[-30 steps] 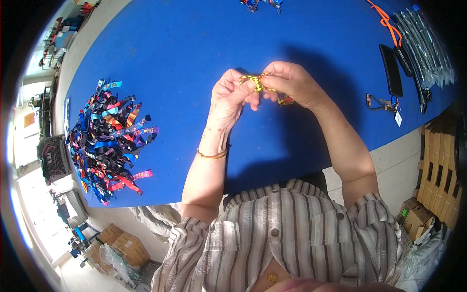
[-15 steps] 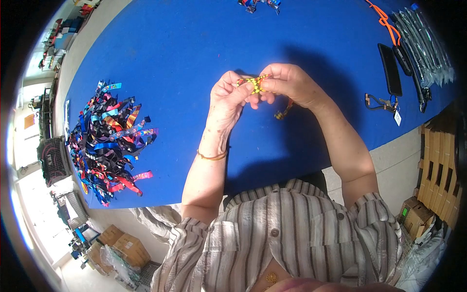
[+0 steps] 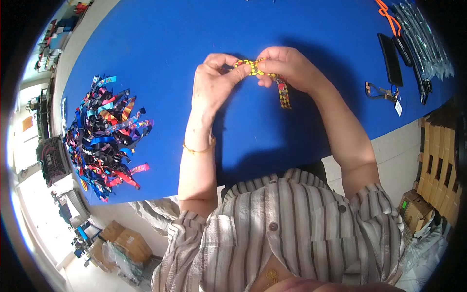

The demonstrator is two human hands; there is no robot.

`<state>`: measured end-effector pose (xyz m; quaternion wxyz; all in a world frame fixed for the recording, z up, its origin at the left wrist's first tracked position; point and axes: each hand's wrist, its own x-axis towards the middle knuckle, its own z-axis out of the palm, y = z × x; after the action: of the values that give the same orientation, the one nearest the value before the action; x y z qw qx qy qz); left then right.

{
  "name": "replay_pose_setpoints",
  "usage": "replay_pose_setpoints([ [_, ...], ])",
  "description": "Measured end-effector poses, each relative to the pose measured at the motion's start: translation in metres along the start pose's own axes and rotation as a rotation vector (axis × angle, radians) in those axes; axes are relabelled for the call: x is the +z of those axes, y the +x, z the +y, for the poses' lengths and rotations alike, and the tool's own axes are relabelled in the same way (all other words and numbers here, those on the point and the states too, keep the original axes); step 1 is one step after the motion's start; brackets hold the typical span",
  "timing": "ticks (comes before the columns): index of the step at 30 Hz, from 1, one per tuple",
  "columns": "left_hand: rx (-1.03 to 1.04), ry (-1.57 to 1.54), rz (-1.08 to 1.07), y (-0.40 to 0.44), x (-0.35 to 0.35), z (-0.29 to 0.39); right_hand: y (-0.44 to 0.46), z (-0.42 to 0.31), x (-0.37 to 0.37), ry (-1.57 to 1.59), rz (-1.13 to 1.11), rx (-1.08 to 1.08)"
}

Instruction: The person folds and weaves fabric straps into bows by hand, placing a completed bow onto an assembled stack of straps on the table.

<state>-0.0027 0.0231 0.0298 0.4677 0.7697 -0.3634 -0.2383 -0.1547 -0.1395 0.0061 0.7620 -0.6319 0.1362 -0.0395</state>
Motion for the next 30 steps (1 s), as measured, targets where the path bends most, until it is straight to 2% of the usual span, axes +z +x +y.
replay_pose_setpoints([
  [2,0.217,0.172,0.038,0.005,-0.005,0.001,0.000,-0.002,0.001,-0.010,0.004,0.013],
  [5,0.084,0.271,-0.049,0.007,-0.012,0.025,0.003,0.005,0.001,0.053,0.017,0.002],
  [6,-0.058,0.178,-0.141,0.011,-0.014,0.026,0.003,0.006,0.000,0.064,0.018,-0.007],
  [10,-0.211,-0.046,-0.367,0.019,-0.017,0.036,0.000,0.005,-0.006,0.173,0.013,-0.031],
  [13,-0.316,0.023,-0.425,0.020,-0.021,0.053,-0.007,-0.002,-0.007,0.263,-0.002,-0.018],
  [19,-0.144,-0.107,-0.369,0.020,-0.011,0.038,-0.010,0.002,-0.014,0.285,-0.034,-0.029],
  [30,-0.197,-0.642,-0.330,0.012,0.011,-0.002,-0.006,0.006,-0.014,0.097,0.036,-0.036],
])
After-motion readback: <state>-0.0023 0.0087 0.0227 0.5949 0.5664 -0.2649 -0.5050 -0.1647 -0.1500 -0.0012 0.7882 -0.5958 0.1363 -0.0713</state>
